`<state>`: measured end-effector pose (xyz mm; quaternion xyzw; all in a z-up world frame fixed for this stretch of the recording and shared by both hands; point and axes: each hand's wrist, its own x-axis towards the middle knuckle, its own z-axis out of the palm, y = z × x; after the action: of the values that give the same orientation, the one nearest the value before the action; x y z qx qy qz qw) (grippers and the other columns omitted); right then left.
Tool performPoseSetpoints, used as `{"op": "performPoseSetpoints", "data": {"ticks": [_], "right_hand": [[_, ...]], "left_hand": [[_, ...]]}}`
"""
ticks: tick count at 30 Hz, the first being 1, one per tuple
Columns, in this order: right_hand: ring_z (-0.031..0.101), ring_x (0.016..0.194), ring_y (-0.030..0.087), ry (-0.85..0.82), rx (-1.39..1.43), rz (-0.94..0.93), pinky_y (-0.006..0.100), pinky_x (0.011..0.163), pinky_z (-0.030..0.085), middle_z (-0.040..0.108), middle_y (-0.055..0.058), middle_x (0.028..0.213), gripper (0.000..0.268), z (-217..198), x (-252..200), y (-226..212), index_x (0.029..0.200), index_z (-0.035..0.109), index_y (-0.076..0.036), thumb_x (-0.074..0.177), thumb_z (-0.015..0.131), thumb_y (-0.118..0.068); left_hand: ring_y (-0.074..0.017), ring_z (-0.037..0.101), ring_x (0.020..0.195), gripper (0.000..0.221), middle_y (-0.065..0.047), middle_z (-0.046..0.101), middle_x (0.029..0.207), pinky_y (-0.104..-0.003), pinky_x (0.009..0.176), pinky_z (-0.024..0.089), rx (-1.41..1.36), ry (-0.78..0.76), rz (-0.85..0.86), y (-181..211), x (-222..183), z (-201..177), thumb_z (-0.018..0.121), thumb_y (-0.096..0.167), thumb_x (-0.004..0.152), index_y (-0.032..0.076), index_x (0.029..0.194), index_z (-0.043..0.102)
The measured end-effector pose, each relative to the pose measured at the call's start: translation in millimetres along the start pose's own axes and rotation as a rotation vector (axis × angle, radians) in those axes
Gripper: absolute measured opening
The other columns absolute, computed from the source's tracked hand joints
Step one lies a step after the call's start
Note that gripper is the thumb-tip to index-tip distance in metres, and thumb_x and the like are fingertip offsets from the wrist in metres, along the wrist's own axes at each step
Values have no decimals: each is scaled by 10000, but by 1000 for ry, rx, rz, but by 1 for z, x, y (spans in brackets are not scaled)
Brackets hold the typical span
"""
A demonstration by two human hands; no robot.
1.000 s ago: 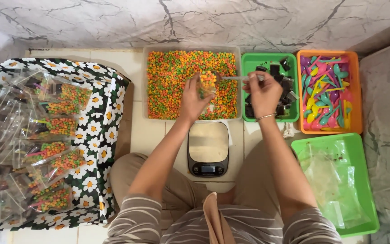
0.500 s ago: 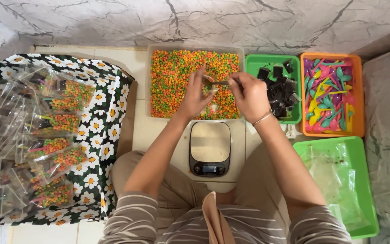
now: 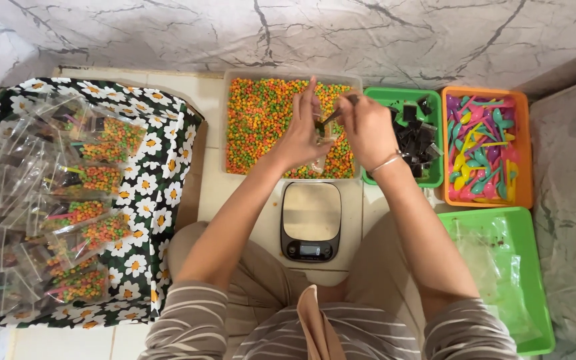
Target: Manually packaging colorful grains into small plastic bags using a spoon and weighing them on a digital scale before organizing them.
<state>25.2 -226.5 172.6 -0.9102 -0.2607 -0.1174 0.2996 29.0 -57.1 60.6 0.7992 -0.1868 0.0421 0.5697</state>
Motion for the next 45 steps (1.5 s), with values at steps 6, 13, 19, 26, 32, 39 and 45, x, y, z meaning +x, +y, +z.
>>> {"op": "performPoseSetpoints", "data": {"ticks": [6, 13, 19, 26, 32, 39, 45], "right_hand": [[710, 910, 369, 29, 153, 9, 424, 784, 561, 720, 88, 971, 206, 2, -9, 9, 982, 740, -131, 1098, 583, -197], [674, 894, 502, -122, 241, 265, 564, 765, 517, 705, 248, 779, 343, 6, -14, 10, 843, 736, 34, 1044, 625, -221], [717, 767, 231, -70, 381, 275, 367, 763, 536, 732, 182, 758, 329, 10, -20, 20, 830, 743, 25, 1067, 643, -180], [762, 863, 261, -49, 337, 192, 335, 792, 570, 755, 122, 766, 164, 22, -32, 38, 959, 785, -54, 1046, 681, -147], [742, 806, 304, -26, 278, 42, 362, 732, 574, 767, 74, 859, 67, 35, -23, 34, 1010, 818, -123, 987, 757, -141], [714, 842, 253, 3, 272, -17, 324, 731, 586, 688, 34, 937, 94, 27, -16, 12, 1071, 806, -138, 999, 746, -126], [762, 820, 268, 249, 508, 114, 349, 753, 627, 736, 157, 894, 87, 24, -31, 16, 1067, 705, 11, 1021, 653, 63]], "left_hand": [[-388, 570, 1136, 1298, -244, 466, 1218, -486, 981, 564, 66, -63, 68, 14, 4, -7, 871, -93, 712, -18, 1604, -69], [-463, 467, 1322, 1520, -294, 401, 1418, -669, 1199, 305, 114, 186, 321, -1, -5, 1, 1057, 116, 650, 24, 1619, -110], [-430, 462, 1334, 1223, -211, 490, 1402, -665, 1184, 245, 167, 192, -136, -13, -35, 9, 925, 164, 774, -1, 1612, 49], [-330, 497, 1313, 1093, -106, 573, 1300, -628, 1179, 267, 453, 119, -148, -36, -42, 0, 876, 3, 705, 103, 1588, 239], [-446, 331, 1442, 1230, -200, 433, 1475, -836, 1107, -24, 293, 150, -71, -1, -45, 5, 987, 446, 691, 95, 1588, 223], [-441, 537, 1160, 923, -162, 479, 1179, -681, 1070, 359, 142, 308, -41, -15, -39, 11, 964, 242, 695, 58, 1403, 402], [-427, 499, 1277, 747, -183, 424, 1286, -656, 1071, 431, -131, 357, -376, -26, -43, -11, 824, 256, 871, -7, 1399, 366]]}}
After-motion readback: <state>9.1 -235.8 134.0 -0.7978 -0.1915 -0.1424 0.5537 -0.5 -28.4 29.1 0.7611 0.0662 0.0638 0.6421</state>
